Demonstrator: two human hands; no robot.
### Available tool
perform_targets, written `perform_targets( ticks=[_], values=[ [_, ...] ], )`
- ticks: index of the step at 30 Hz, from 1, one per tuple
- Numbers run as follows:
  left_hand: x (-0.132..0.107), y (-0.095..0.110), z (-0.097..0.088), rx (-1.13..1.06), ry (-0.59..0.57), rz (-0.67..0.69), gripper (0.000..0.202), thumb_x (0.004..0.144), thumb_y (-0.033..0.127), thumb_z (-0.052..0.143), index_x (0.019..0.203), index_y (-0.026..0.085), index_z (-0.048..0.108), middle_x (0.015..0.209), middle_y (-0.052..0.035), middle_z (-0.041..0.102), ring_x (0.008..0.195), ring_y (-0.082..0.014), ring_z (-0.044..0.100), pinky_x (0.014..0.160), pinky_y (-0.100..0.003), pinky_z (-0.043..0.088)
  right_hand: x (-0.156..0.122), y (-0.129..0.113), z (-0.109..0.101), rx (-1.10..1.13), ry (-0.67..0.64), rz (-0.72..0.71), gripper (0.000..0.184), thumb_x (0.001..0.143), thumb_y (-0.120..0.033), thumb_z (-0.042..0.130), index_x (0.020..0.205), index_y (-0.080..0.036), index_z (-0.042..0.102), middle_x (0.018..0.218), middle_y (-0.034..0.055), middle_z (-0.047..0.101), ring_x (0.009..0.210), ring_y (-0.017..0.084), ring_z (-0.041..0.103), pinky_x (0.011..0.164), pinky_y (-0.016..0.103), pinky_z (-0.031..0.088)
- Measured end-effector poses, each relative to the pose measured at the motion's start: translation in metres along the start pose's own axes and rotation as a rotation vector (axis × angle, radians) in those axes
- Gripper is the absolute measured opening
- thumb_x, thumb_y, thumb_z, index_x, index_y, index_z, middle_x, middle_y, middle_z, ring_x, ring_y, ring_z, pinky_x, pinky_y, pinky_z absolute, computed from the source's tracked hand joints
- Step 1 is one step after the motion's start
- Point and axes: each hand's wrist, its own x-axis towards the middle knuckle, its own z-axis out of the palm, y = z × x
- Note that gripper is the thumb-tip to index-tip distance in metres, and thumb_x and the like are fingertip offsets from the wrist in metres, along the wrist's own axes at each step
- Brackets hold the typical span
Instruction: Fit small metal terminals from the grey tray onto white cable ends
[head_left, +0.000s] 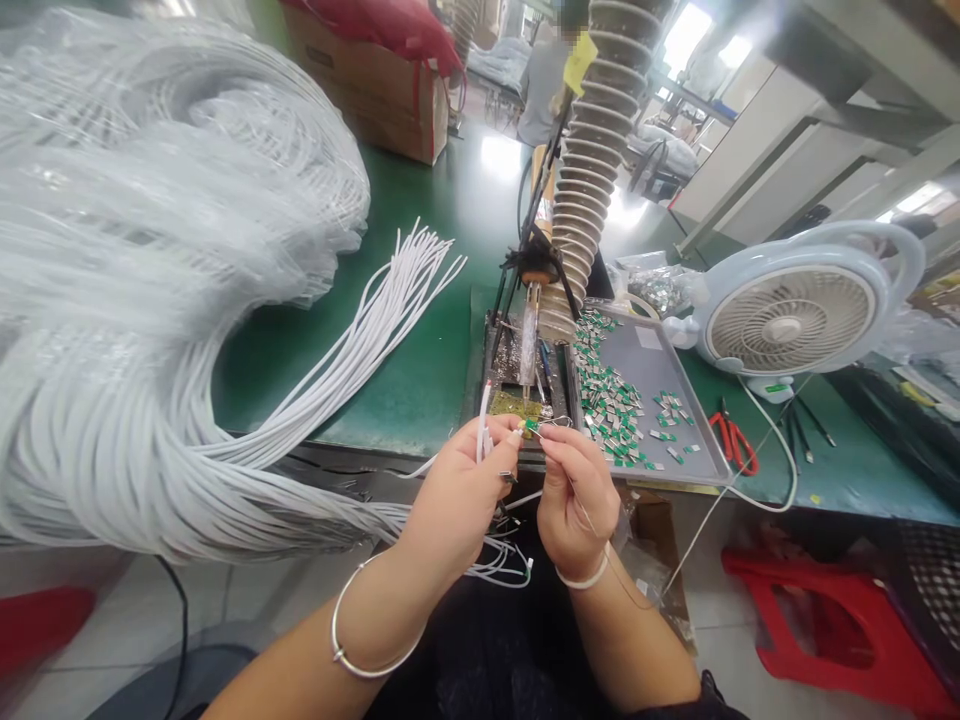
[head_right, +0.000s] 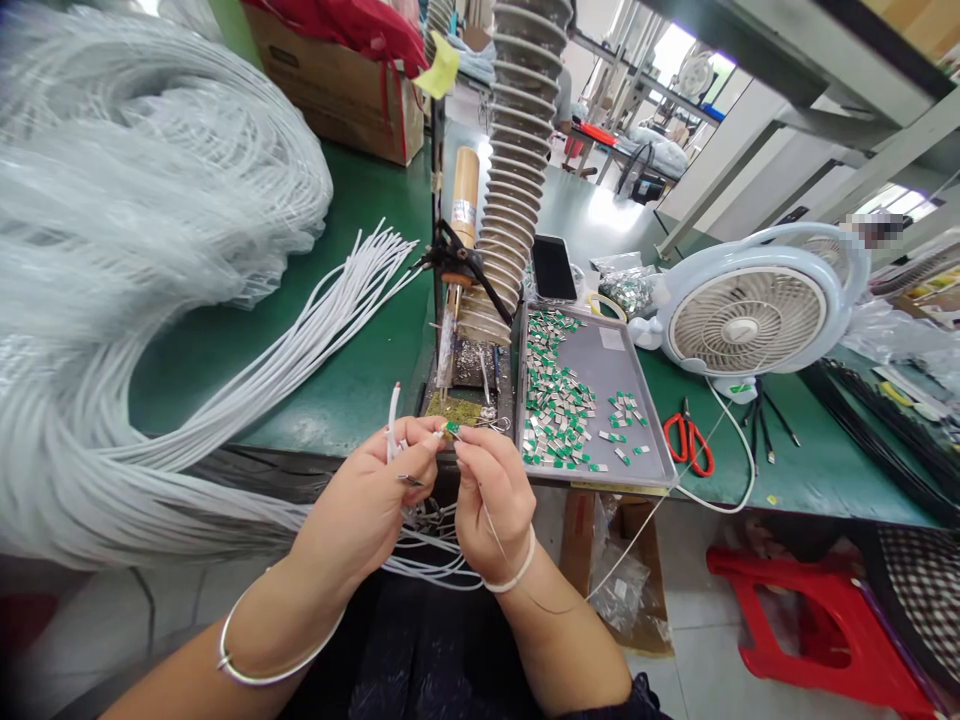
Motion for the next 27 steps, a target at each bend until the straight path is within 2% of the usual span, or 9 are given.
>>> perform_targets(
  ticks=[12, 27],
  values=[
    [0.002, 0.006, 0.000, -0.039, 0.000, -0.011, 0.021, 0.072, 0.021, 0.061, 0.060, 0.017, 0.045, 0.044, 0.0098, 0.035, 0.040, -0.0025, 0.025, 0.042, -0.017, 0.018, 0.009, 0.001, 0.004, -0.001, 0.000, -0.033, 0.027, 0.084, -0.007, 0.049, 0.105, -0.020, 0.058, 0.098, 0.0078, 0.064, 0.092, 0.018, 0.063, 0.077, 0.037, 0.056],
    [0.005, 0.012, 0.003, -0.097, -0.024, -0.028, 0.023, 0.072, 0.021, 0.062, 0.059, 0.017, 0.043, 0.047, 0.0097, 0.037, 0.039, -0.0021, 0.027, 0.041, -0.017, 0.017, 0.014, 0.001, 0.006, -0.024, 0.002, -0.056, 0.029, 0.084, -0.006, 0.050, 0.108, -0.021, 0.056, 0.100, 0.0080, 0.063, 0.095, 0.018, 0.061, 0.079, 0.037, 0.056]
  ],
)
